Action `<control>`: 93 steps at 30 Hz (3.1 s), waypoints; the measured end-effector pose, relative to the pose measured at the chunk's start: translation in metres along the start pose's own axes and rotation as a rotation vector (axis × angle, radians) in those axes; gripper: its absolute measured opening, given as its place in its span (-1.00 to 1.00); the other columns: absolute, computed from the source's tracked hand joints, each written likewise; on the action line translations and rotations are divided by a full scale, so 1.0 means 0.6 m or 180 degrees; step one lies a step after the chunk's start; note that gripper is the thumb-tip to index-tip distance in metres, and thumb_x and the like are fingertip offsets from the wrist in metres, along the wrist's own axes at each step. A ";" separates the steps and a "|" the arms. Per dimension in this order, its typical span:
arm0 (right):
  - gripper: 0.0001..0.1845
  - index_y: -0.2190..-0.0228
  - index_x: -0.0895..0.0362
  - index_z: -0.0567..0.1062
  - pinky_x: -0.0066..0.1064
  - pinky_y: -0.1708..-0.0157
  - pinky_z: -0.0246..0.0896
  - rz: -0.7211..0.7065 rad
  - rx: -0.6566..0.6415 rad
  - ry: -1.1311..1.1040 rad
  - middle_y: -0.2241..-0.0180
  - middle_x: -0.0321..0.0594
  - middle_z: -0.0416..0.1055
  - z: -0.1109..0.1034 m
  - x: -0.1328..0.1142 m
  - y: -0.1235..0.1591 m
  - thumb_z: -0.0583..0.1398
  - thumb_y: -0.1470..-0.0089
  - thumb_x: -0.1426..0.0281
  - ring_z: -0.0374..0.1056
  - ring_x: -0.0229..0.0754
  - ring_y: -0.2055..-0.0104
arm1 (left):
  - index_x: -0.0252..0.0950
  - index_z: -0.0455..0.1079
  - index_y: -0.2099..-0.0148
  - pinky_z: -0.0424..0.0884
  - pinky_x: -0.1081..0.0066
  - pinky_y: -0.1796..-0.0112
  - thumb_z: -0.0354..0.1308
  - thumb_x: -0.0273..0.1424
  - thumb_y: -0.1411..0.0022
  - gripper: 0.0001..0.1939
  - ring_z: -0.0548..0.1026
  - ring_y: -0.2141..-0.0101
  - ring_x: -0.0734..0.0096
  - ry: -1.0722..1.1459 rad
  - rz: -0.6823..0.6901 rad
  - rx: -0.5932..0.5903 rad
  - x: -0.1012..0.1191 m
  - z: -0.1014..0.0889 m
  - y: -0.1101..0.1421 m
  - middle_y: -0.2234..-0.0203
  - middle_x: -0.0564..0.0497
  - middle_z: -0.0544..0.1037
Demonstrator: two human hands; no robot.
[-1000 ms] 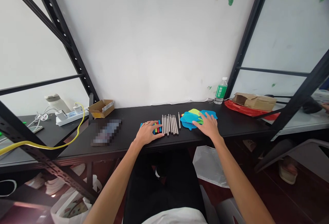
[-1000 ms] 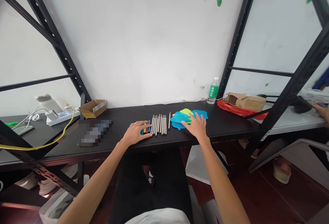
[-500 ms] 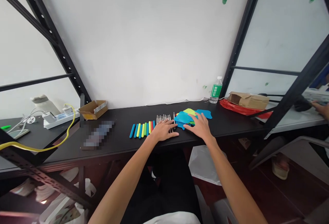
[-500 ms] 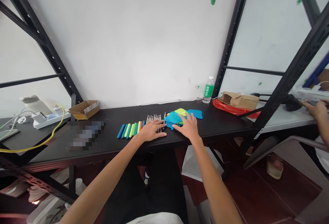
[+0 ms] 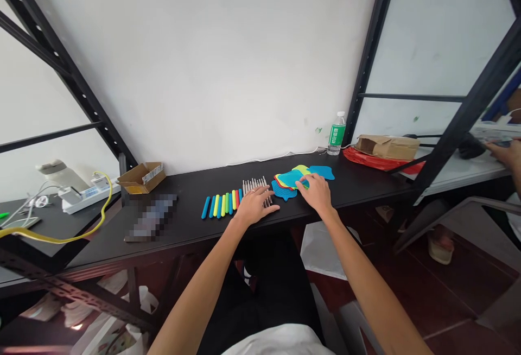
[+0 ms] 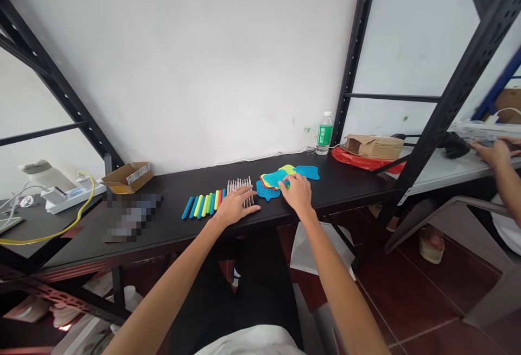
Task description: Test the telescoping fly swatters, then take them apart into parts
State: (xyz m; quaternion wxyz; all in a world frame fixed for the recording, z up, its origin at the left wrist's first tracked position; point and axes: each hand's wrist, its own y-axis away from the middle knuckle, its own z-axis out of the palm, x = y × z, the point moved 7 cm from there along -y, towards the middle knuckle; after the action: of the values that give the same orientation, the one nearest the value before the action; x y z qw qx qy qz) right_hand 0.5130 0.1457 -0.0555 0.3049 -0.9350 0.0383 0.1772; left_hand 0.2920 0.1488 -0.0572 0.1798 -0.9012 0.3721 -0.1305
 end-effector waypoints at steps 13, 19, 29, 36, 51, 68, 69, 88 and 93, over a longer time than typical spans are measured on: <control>-0.63 0.07 0.07 0.57 -0.19 -0.02 0.10 -0.0176 -0.0110 0.0024 0.04 -0.10 0.49 0.016 0.000 0.002 0.22 -0.18 0.13 0.35 0.08 -0.01 | -0.21 0.58 0.08 0.38 0.17 -0.03 0.15 0.01 -0.27 -0.56 0.49 -0.02 0.09 0.0182 0.0092 0.0153 0.003 -0.005 -0.001 -0.04 -0.11 0.55; -0.53 0.00 0.08 0.55 -0.11 -0.12 0.02 -0.0205 -0.0054 0.0119 -0.02 -0.07 0.46 0.014 -0.002 0.004 0.23 -0.15 0.09 0.32 0.12 -0.07 | -0.21 0.57 0.04 0.39 0.17 -0.01 0.17 0.03 -0.24 -0.53 0.49 -0.02 0.08 0.0282 0.0121 0.0229 0.008 -0.014 0.003 -0.05 -0.11 0.54; -0.56 0.02 0.12 0.55 -0.16 -0.09 0.08 -0.0070 -0.0136 0.0079 0.00 -0.03 0.47 0.017 0.003 -0.001 0.16 -0.20 0.13 0.33 0.09 -0.05 | -0.26 0.54 0.02 0.38 0.29 0.12 0.07 -0.06 -0.33 -0.57 0.52 0.13 0.14 -0.0454 -0.1863 0.1034 -0.174 -0.161 0.224 0.15 -0.10 0.60; -0.59 0.03 0.12 0.56 -0.18 -0.05 0.12 -0.0054 -0.0137 0.0116 -0.02 -0.05 0.46 0.013 0.001 0.003 0.15 -0.21 0.16 0.34 0.09 -0.06 | -0.14 0.57 0.17 0.24 0.36 0.40 0.04 -0.03 -0.27 -0.61 0.51 0.24 0.14 -0.0595 -0.2498 0.0528 -0.203 -0.147 0.271 0.26 -0.03 0.58; -0.74 0.34 0.07 0.57 -0.37 0.41 0.06 0.0357 -0.0115 -0.0179 0.32 -0.17 0.55 -0.020 -0.022 0.004 0.12 -0.20 0.24 0.40 -0.05 0.28 | -0.18 0.50 0.20 0.33 0.45 0.35 0.15 -0.20 -0.17 -0.77 0.51 0.40 0.36 0.0564 -0.2724 0.1680 -0.215 -0.165 0.305 0.44 0.08 0.56; -0.69 0.52 0.06 0.54 -0.41 0.45 -0.01 -0.0005 -0.1213 -0.0134 0.49 -0.18 0.47 0.024 -0.142 0.058 0.22 -0.07 0.12 0.38 -0.10 0.39 | -0.09 0.50 0.14 0.18 0.45 0.48 0.17 -0.22 -0.19 -0.80 0.52 0.36 0.34 0.0184 -0.2843 0.1039 -0.204 -0.158 0.297 0.46 0.13 0.56; -0.71 0.52 0.05 0.54 -0.40 0.45 -0.02 0.0003 -0.1219 -0.0124 0.49 -0.19 0.47 0.024 -0.143 0.059 0.23 -0.05 0.13 0.38 -0.09 0.38 | -0.09 0.50 0.14 0.17 0.45 0.48 0.17 -0.22 -0.19 -0.80 0.52 0.36 0.34 0.0174 -0.2833 0.1035 -0.203 -0.158 0.297 0.46 0.13 0.56; -0.61 0.67 0.09 0.39 -0.41 0.50 -0.13 -0.0293 -0.1450 -0.0233 0.62 -0.24 0.34 0.039 -0.141 0.056 0.10 -0.12 0.22 0.30 -0.17 0.51 | -0.08 0.52 0.12 0.19 0.46 0.47 0.15 -0.18 -0.22 -0.77 0.53 0.34 0.34 0.0147 -0.2762 0.1030 -0.202 -0.157 0.294 0.41 0.12 0.59; -0.56 0.67 0.11 0.41 -0.43 0.53 -0.02 -0.0167 -0.1713 -0.1071 0.63 -0.23 0.39 0.046 -0.125 0.046 0.11 -0.13 0.17 0.29 -0.21 0.55 | -0.09 0.53 0.13 0.20 0.47 0.47 0.14 -0.16 -0.23 -0.76 0.53 0.35 0.34 0.0133 -0.2764 0.1051 -0.201 -0.158 0.294 0.41 0.11 0.59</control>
State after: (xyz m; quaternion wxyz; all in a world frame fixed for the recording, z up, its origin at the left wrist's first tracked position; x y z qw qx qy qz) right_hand 0.4293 0.1364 -0.0650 0.0532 -0.9403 -0.0850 0.3252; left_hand 0.0638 0.0977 -0.0584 0.2421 -0.9301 -0.0619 -0.2693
